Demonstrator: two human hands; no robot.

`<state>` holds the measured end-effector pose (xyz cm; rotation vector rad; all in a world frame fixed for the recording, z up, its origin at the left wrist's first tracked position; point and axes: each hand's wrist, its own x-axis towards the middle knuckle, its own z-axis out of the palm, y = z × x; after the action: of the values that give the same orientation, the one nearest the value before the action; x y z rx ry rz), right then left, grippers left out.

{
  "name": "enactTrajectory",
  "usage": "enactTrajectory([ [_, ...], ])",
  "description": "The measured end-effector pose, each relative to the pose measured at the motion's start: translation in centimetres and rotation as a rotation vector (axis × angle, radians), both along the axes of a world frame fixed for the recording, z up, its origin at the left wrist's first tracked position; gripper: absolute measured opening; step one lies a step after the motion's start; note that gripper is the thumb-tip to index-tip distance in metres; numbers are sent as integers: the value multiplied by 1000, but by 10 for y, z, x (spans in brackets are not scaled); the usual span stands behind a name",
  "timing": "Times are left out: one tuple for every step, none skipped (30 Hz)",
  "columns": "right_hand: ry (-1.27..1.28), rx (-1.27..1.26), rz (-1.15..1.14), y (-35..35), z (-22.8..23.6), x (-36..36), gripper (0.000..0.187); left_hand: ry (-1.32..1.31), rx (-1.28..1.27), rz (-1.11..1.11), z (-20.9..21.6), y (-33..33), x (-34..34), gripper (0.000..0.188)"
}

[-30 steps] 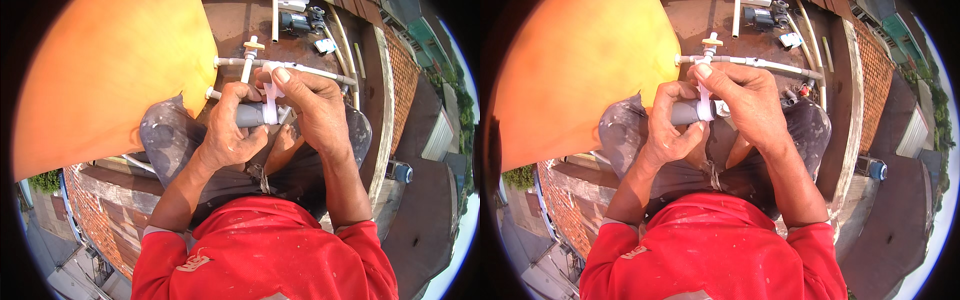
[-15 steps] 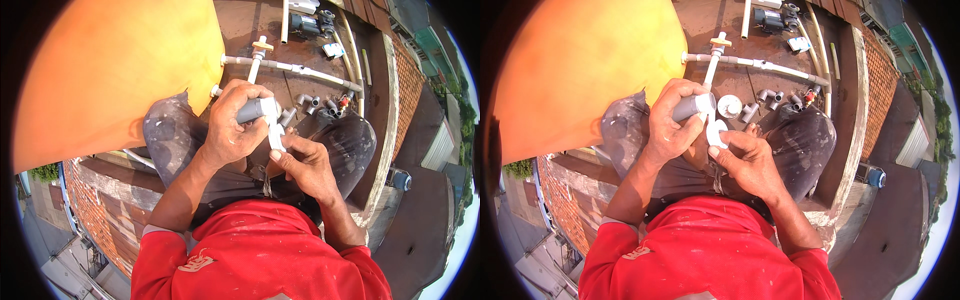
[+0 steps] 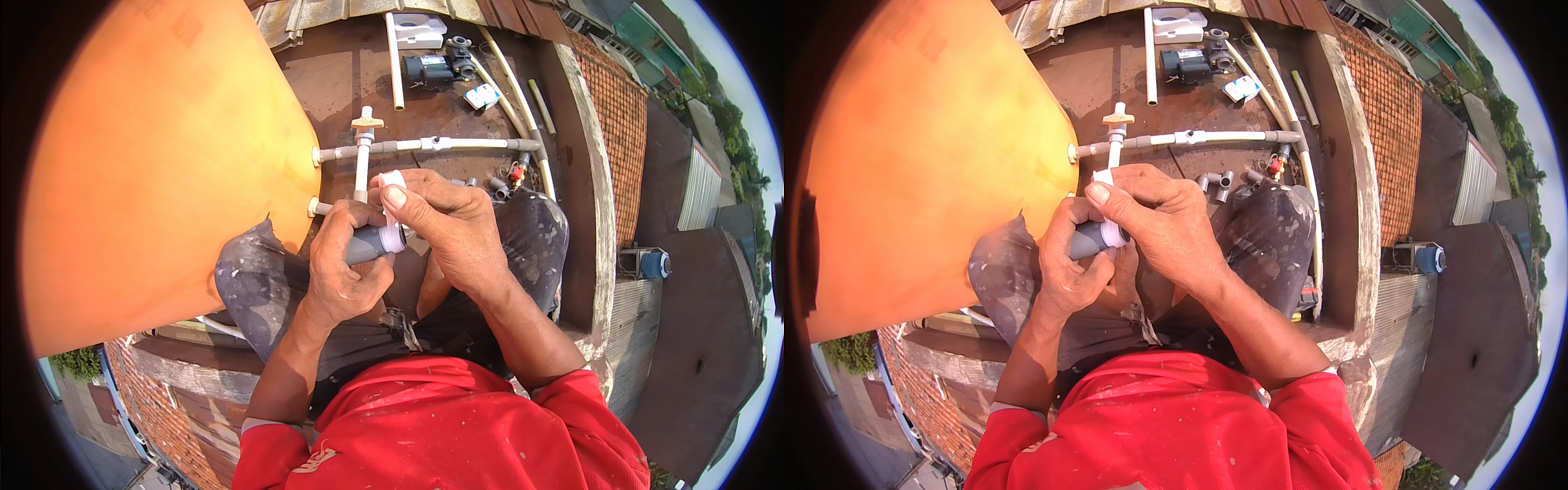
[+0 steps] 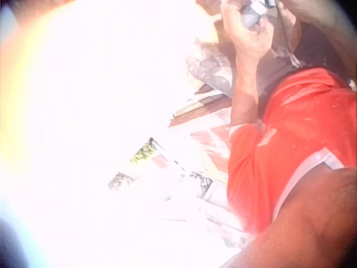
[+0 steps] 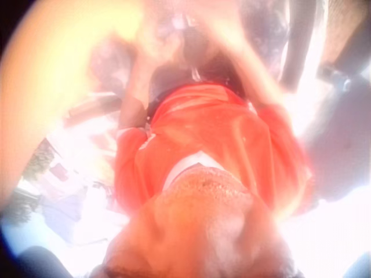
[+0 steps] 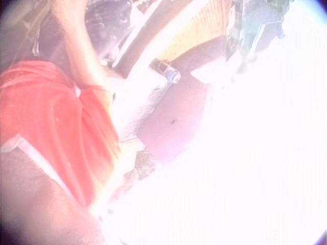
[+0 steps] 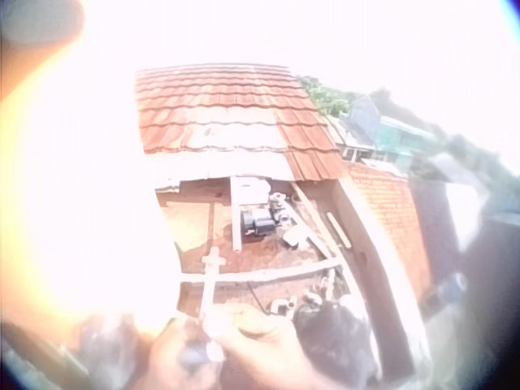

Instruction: The person assembles a plumbing system on a rooftop by connecting PVC pipes and fittings to a water pump. They apply sealant to pipe ends, wrap threads with tape, and tighten connections by hand.

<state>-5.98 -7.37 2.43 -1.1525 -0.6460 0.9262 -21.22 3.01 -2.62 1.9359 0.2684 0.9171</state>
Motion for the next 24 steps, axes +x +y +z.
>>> enactTrajectory([
  [-99, -52, -44, 5, -2, 1, 34, 3, 0, -4, 0, 0, 0, 40],
  [-109, -101, -31, 8, -5, 6, 34, 6, 0, -7, 0, 0, -1, 39],
  [-119, -150, -16, 12, -12, 11, 34, 6, -5, -3, -1, 0, -1, 39],
  [-133, -199, -2, 13, -17, 13, 34, 1, -10, 0, -2, 0, -1, 39],
  [-178, -228, -38, 15, -23, 11, 42, -4, -15, 5, -3, 0, -1, 39],
  [-170, -258, -37, 15, -24, 11, 43, -15, -6, 5, -4, 1, -1, 39],
  [-160, -288, -34, 14, -25, 10, 44, -26, 3, 7, -6, 2, -2, 39],
  [-151, -319, -30, 12, -25, 10, 45, -37, 12, 9, -7, 3, -2, 39],
  [-96, -302, -12, 10, -31, 11, 44, -40, 2, 14, -7, 4, -2, 39],
  [-35, -289, 11, 7, -42, 10, 43, -36, -11, 24, -6, 3, -4, 39],
  [26, -276, 34, 2, -48, 9, 42, -33, -24, 34, -6, 3, -6, 39],
  [-18, -294, 60, -6, -50, 8, 39, -42, -53, 38, -8, 2, -4, 39],
  [-55, -302, 97, -13, -52, 5, 36, -43, -74, 51, -10, 3, -4, 39],
  [-95, -313, 129, -21, -53, 1, 34, -48, -99, 60, -12, 4, -2, 39],
  [-167, -325, 114, -27, -52, -6, 31, -35, -73, 68, -13, 7, -2, 38],
  [-154, -388, 140, -34, -49, -10, 30, -19, -132, 80, -13, 5, -4, 38],
  [-147, -454, 161, -40, -44, -11, 30, -9, -193, 87, -13, 4, -4, 37],
  [-139, -520, 181, -45, -41, -12, 30, 1, -254, 93, -14, 3, -4, 36],
  [-99, -517, 178, -49, -39, -14, 31, -5, -286, 94, -15, 4, -2, 35],
  [-78, -485, 181, -54, -35, -15, 30, 3, -293, 93, -15, 4, -2, 35],
  [-58, -452, 182, -59, -29, -16, 29, 11, -300, 90, -15, 3, -3, 35],
  [-40, -418, 183, -62, -22, -16, 27, 16, -305, 88, -14, 3, -2, 35],
  [-53, -402, 195, -64, -13, -16, 22, 33, -306, 86, -13, 2, -2, 35],
  [-64, -376, 228, -66, -10, -14, 22, 49, -307, 84, -11, 2, -2, 35],
])
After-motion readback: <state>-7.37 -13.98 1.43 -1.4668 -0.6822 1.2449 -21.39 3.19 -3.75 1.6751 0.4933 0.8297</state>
